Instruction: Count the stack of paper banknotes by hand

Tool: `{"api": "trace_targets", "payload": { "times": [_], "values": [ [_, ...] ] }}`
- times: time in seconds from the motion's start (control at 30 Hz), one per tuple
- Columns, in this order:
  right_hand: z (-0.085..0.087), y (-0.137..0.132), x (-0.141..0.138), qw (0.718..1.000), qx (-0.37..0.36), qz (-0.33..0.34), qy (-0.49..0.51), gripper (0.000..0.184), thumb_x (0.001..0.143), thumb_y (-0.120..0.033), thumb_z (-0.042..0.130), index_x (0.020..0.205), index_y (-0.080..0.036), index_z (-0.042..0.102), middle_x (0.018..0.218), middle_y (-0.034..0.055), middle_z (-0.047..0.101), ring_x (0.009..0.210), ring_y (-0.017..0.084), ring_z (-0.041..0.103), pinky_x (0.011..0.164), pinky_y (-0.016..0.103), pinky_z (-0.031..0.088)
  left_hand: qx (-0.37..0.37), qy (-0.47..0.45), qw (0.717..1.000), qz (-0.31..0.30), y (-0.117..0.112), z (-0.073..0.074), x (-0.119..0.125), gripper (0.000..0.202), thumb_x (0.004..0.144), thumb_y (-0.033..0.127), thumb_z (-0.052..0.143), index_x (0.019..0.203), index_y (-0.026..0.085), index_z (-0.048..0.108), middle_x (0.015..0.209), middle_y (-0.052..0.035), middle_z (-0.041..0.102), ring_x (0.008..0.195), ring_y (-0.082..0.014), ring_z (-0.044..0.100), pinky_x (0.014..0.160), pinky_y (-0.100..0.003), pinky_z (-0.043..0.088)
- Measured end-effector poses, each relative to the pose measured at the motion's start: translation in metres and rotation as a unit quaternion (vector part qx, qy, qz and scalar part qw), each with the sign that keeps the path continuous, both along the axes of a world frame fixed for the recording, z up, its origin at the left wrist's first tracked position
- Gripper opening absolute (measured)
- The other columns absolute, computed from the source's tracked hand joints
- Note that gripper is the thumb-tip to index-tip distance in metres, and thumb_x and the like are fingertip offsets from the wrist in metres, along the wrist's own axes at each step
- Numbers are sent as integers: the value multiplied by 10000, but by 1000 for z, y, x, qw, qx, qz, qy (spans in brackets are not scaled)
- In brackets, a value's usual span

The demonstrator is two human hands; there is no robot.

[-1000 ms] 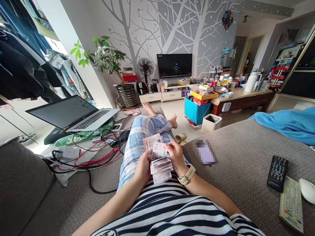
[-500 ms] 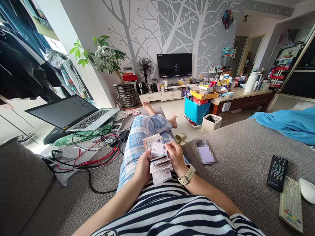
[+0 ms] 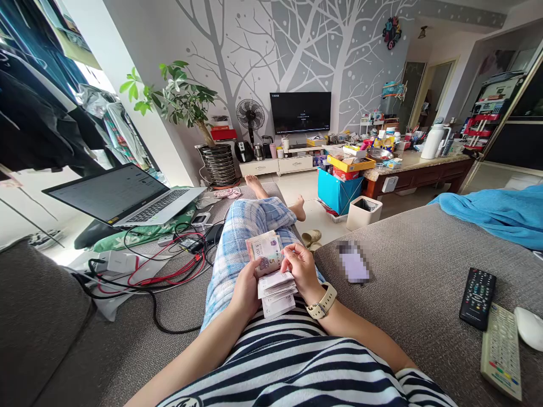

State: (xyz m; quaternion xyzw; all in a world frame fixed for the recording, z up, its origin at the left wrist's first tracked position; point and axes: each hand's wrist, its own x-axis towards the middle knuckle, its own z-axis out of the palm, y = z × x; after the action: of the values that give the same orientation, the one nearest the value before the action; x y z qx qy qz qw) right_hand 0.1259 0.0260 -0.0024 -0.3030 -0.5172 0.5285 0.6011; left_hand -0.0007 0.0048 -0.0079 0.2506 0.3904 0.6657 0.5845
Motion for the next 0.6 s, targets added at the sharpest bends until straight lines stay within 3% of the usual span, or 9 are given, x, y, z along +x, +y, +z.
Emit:
{"api": "trace_targets", "payload": {
  "times": [0.2, 0.4, 0.6],
  "values": [
    [-2, 4, 0, 1000, 23, 1, 17, 266, 824, -432, 617, 733, -187, 570, 476, -55, 486, 452, 98, 416, 508, 247, 331, -8, -9, 1000, -12, -3, 5, 1, 297, 700, 306, 671, 933, 123, 689, 860, -100, 748, 756, -239, 703, 769, -373, 536],
    [-4, 8, -1, 999, -28, -41, 17, 296, 727, -438, 705, 730, -192, 540, 540, -57, 491, 493, 102, 444, 514, 245, 358, -8, 4, 1000, -14, -5, 7, 0, 297, 644, 272, 721, 912, 147, 690, 866, -74, 743, 746, -211, 683, 750, -339, 517],
    [-3, 9, -1, 998, -21, -62, -7, 281, 719, -439, 693, 705, -201, 546, 541, -46, 483, 511, 115, 435, 501, 251, 356, -8, 6, 1000, -17, -3, 4, -1, 273, 592, 241, 747, 840, 153, 674, 801, -59, 726, 659, -172, 645, 704, -319, 498]
  ]
}}
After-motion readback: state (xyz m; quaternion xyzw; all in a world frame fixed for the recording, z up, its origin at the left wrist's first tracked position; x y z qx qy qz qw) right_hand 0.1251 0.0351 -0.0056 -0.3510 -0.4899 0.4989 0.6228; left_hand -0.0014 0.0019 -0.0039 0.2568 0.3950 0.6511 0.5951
